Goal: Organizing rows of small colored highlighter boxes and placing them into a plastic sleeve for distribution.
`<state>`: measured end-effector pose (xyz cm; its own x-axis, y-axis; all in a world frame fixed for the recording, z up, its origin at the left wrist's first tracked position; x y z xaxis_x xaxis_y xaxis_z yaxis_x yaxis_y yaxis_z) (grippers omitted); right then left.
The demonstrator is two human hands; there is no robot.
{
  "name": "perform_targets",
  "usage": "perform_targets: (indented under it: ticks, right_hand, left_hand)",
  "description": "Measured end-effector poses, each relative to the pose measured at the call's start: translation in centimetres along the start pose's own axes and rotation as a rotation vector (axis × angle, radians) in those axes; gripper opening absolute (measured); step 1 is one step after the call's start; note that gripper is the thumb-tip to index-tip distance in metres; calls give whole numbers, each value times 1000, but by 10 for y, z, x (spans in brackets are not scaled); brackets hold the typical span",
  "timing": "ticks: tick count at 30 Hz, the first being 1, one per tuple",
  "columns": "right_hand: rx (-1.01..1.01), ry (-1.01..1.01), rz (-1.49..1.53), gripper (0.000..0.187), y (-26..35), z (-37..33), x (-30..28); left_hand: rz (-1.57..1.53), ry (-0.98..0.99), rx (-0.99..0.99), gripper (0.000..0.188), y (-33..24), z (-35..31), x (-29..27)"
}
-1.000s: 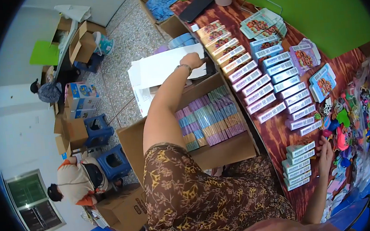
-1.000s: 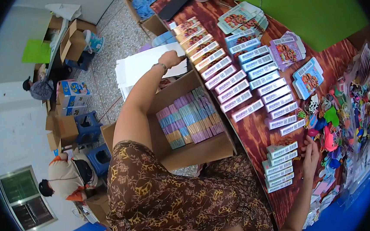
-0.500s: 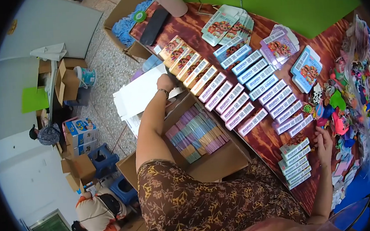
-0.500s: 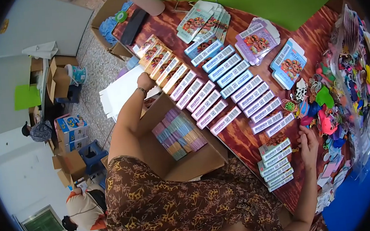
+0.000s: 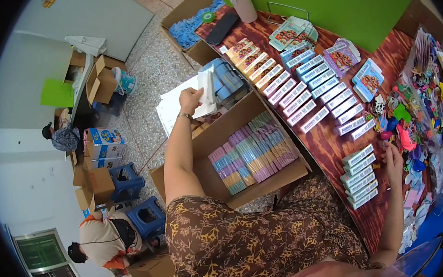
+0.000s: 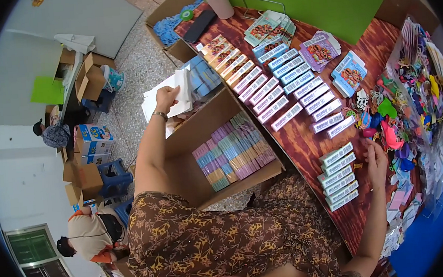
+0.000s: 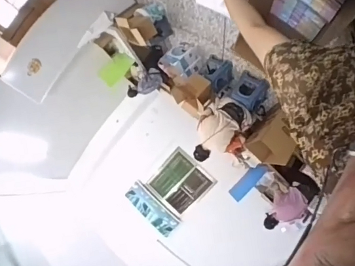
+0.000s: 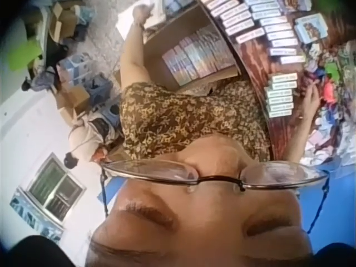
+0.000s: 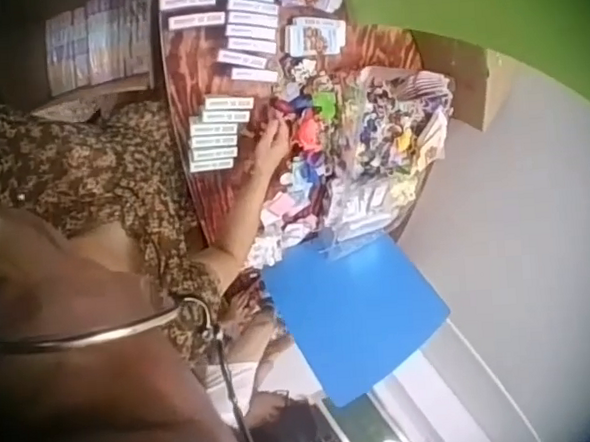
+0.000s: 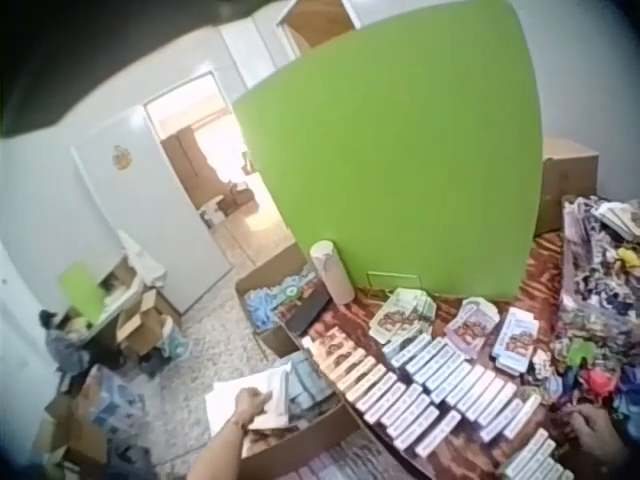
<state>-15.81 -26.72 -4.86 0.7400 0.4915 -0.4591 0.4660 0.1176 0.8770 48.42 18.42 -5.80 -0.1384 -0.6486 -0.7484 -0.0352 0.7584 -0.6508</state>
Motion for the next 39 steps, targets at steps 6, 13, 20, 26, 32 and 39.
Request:
perform_targets:
  ticks: [6, 13, 20, 26, 32, 39]
  right_hand:
    - [-244, -110, 20, 31, 41, -9, -15]
    - [-550, -52, -225, 21, 116, -62, -8]
    - [-462, -82, -236, 18, 102, -60, -10]
    - [-563, 13, -132, 21, 174, -72, 39]
    - [-1060, 132, 50, 73, 311, -113, 149]
    - [-1230, -309, 197, 66, 400, -153, 100]
  left_hand:
    - [105, -123, 183, 14, -19, -7, -75]
    - [220, -308, 257, 23, -18, -12, -32]
    - [347, -275, 321, 27, -23, 4, -37]
    - [-768, -453, 128, 17, -90, -77, -129]
    - [-931, -407, 548, 11, -204, -234, -188]
    - [-1122, -20, 1052, 19, -310, -380, -190]
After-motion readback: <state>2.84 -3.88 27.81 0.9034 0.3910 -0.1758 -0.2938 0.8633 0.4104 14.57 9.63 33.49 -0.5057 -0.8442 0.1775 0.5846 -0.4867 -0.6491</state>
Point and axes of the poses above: each hand's wrist, its own z-axis towards the middle knuckle, its own x-axis out of the palm, y = z × x, the point moved 6 cm from there along z, towards the middle knuckle, and after that the axes turned 12 degrees about -y, right-handed, at the moved point
